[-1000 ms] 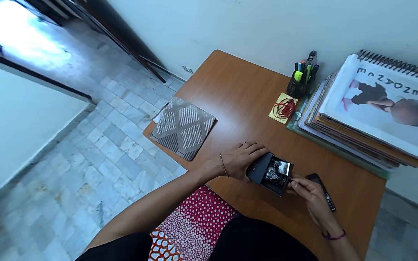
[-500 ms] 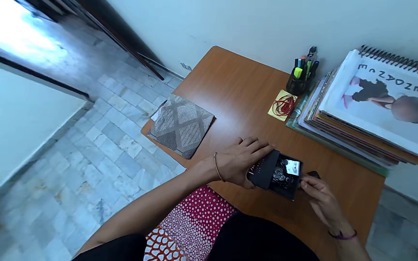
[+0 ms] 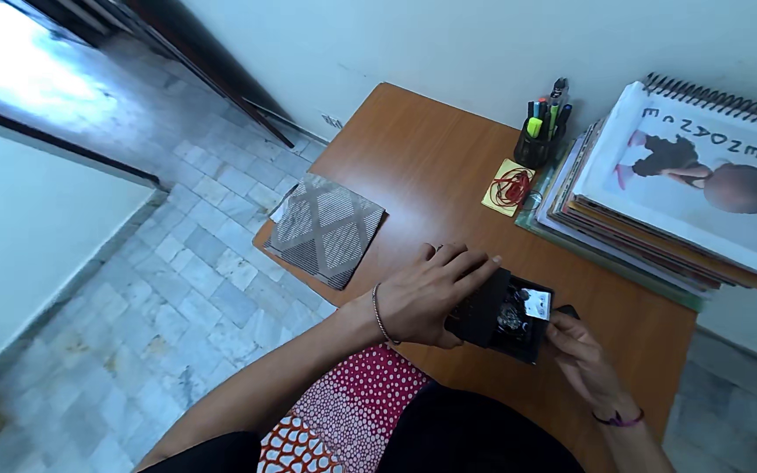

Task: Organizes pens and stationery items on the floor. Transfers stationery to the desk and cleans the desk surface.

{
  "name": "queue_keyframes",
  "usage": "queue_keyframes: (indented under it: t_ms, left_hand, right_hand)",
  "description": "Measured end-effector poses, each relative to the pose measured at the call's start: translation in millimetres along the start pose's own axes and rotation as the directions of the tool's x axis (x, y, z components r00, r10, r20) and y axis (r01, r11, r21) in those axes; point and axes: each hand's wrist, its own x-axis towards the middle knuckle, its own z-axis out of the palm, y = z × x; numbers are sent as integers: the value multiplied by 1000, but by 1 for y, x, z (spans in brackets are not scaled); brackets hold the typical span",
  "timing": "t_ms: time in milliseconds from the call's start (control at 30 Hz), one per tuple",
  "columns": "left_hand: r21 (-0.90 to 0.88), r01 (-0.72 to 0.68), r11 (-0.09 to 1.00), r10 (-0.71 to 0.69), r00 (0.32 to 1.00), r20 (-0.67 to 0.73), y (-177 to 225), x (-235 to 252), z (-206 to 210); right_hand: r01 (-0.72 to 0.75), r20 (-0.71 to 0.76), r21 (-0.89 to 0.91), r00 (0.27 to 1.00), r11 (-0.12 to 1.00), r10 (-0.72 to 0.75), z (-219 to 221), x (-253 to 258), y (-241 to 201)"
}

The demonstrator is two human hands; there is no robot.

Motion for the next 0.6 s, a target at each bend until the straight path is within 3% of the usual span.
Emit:
queue_keyframes:
  t_ms: [333,600]
  left_hand:
    - [-92,36,995,-34,999,27,-19,-5,20]
    - [-106,48,993,-44,999,32,-24,-3,27]
  right_hand:
    - [-28,-64,-283,998,959,10,9,3,-13]
    - [-53,-73,-304,997,951,33,12,9,-13]
